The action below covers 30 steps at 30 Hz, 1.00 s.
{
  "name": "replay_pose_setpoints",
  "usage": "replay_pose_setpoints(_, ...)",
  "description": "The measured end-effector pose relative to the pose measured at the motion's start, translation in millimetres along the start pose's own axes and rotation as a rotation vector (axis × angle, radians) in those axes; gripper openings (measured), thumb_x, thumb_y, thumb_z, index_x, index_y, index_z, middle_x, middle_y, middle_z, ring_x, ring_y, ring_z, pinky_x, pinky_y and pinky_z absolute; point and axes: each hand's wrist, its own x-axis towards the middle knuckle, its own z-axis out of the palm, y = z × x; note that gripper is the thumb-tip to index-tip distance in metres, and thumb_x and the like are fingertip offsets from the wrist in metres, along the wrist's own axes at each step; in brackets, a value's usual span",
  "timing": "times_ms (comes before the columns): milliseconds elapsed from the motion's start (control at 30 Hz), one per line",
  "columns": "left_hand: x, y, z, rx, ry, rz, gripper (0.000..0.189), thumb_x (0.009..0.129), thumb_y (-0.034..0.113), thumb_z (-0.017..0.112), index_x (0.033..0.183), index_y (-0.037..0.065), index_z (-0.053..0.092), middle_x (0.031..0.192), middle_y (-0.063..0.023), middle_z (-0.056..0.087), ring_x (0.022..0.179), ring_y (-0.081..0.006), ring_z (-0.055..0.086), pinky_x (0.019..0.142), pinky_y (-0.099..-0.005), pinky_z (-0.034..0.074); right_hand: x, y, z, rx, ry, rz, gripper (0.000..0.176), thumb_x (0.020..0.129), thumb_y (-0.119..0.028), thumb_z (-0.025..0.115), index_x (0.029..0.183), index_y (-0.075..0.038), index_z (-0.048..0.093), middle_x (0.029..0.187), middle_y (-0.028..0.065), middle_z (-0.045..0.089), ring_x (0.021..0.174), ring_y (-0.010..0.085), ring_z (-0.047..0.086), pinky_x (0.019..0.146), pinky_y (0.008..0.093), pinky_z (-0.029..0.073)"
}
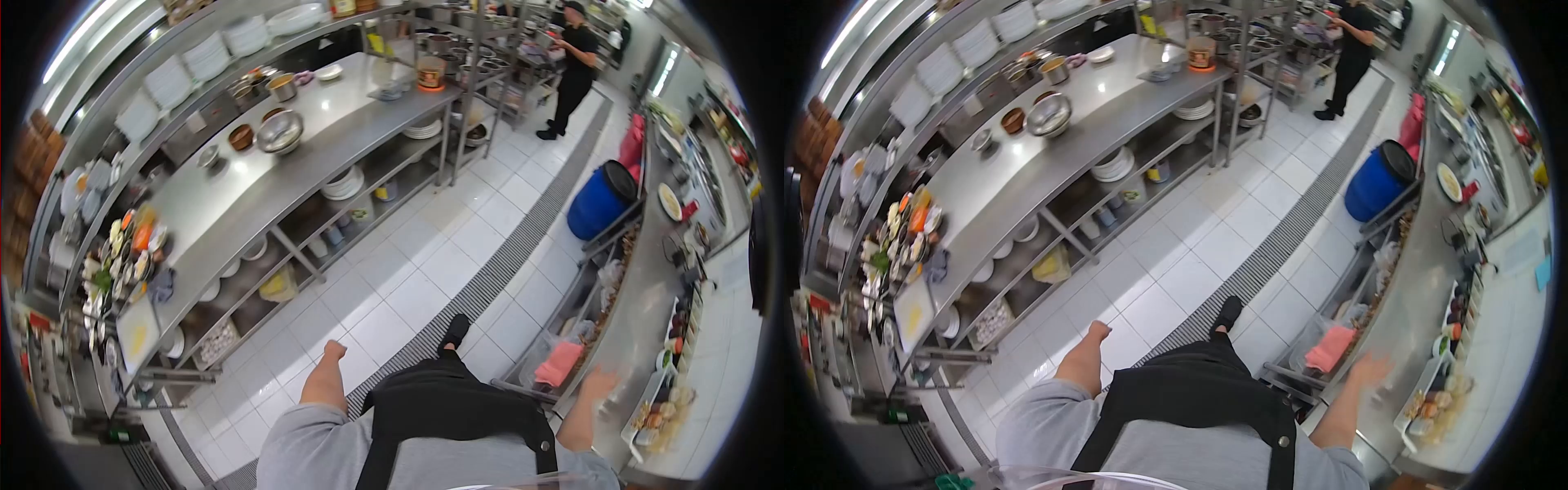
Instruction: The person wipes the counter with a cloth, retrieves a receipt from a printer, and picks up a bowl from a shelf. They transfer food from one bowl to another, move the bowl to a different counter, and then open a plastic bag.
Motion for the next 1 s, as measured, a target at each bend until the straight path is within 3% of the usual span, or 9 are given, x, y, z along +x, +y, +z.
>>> replay_pose_setpoints(67, -5, 10, -15, -0.147, 0.033, -0.081, 0.033, 0.071, 0.035, 0.061, 0.077, 0.003, 0.066, 0.087, -0.0143, 0.064, 0.084, -0.0286, 0.061, 0.074, -0.0345, 0.049, -27, -14, -55, -0.14, -0.351, 0.247, 0.058, 0.081, -0.049, 0.049, 0.126, -0.013, 0.038, 0.132, 0.0121, 0.034, 0.12, 0.0293, 0.034, 0.092, 0.0483, 0.031)
replay_pose_setpoints(200, -20, 45, -5, -0.622, 0.185, -0.145, 0.027, 0.066, 0.03, 0.067, 0.076, 0.004, 0.066, 0.085, -0.0132, 0.064, 0.082, -0.0278, 0.061, 0.074, -0.0347, 0.049, -26, -17, -44, -0.144, -0.275, 0.233, 0.052, 0.08, -0.052, 0.047, 0.114, -0.012, 0.044, 0.118, 0.0063, 0.044, 0.111, 0.0268, 0.042, 0.085, 0.0455, 0.035)
replay_pose_setpoints(333, -40, 84, 56, -0.504, -0.09, -0.021, 0.03, 0.068, 0.034, 0.063, 0.084, 0.01, 0.068, 0.087, -0.0119, 0.065, 0.082, -0.0272, 0.061, 0.073, -0.0353, 0.049, -23, -27, -71, -0.213, -0.315, 0.262, 0.05, 0.08, -0.052, 0.048, 0.109, -0.012, 0.047, 0.115, 0.006, 0.046, 0.107, 0.0253, 0.044, 0.082, 0.0452, 0.036)
replay_pose_setpoints(500, -90, 116, 61, -0.447, -0.645, 0.195, 0.033, 0.069, 0.03, 0.065, 0.085, 0.0, 0.065, 0.084, -0.015, 0.064, 0.077, -0.0287, 0.061, 0.066, -0.04, 0.048, -4, -20, -84, -0.131, -0.334, 0.25, 0.042, 0.08, -0.051, 0.049, 0.097, -0.013, 0.049, 0.102, 0.0078, 0.049, 0.101, 0.0271, 0.045, 0.076, 0.0486, 0.038)
replay_pose_setpoints(567, -87, 118, 48, -0.57, -0.613, -0.078, 0.034, 0.071, 0.03, 0.063, 0.088, 0.001, 0.064, 0.087, -0.0162, 0.064, 0.081, -0.0294, 0.061, 0.069, -0.0385, 0.048, -2, -13, -80, -0.153, -0.312, 0.238, 0.04, 0.08, -0.05, 0.049, 0.096, -0.013, 0.048, 0.101, 0.0075, 0.048, 0.099, 0.0277, 0.046, 0.076, 0.0489, 0.038)
replay_pose_setpoints(633, -64, 105, 44, -0.241, -0.16, 0.22, 0.033, 0.073, 0.031, 0.062, 0.083, 0.0, 0.064, 0.087, -0.017, 0.063, 0.08, -0.0274, 0.061, 0.067, -0.039, 0.049, 3, -11, -75, -0.182, -0.292, 0.276, 0.04, 0.08, -0.05, 0.049, 0.096, -0.013, 0.047, 0.102, 0.0072, 0.047, 0.099, 0.0278, 0.046, 0.076, 0.0487, 0.038)
replay_pose_setpoints(733, -56, 96, 38, -0.293, 0.138, 0.074, 0.027, 0.075, 0.026, 0.061, 0.085, 0.002, 0.063, 0.07, -0.0087, 0.061, 0.07, -0.0246, 0.062, 0.058, -0.0407, 0.048, 5, -10, -70, -0.181, -0.285, 0.284, 0.04, 0.08, -0.05, 0.05, 0.096, -0.013, 0.046, 0.103, 0.0068, 0.046, 0.099, 0.0284, 0.045, 0.077, 0.049, 0.037)
replay_pose_setpoints(867, -51, 117, 35, -0.456, -0.34, -0.079, 0.025, 0.075, 0.024, 0.061, 0.08, -0.001, 0.061, 0.069, -0.011, 0.06, 0.055, -0.0233, 0.06, 0.044, -0.0344, 0.046, 5, -6, -69, -0.11, -0.257, 0.266, 0.044, 0.08, -0.051, 0.049, 0.102, -0.013, 0.046, 0.109, 0.006, 0.046, 0.104, 0.0269, 0.044, 0.082, 0.0497, 0.034)
replay_pose_setpoints(1000, -71, 152, 34, -0.364, -0.349, 0.143, 0.032, 0.073, 0.031, 0.061, 0.069, 0.0, 0.065, 0.055, -0.0119, 0.059, 0.046, -0.0213, 0.057, 0.046, -0.0338, 0.046, 2, 4, -52, -0.102, -0.208, 0.253, 0.05, 0.08, -0.054, 0.047, 0.109, -0.014, 0.045, 0.118, 0.0042, 0.044, 0.111, 0.0244, 0.041, 0.087, 0.049, 0.03)
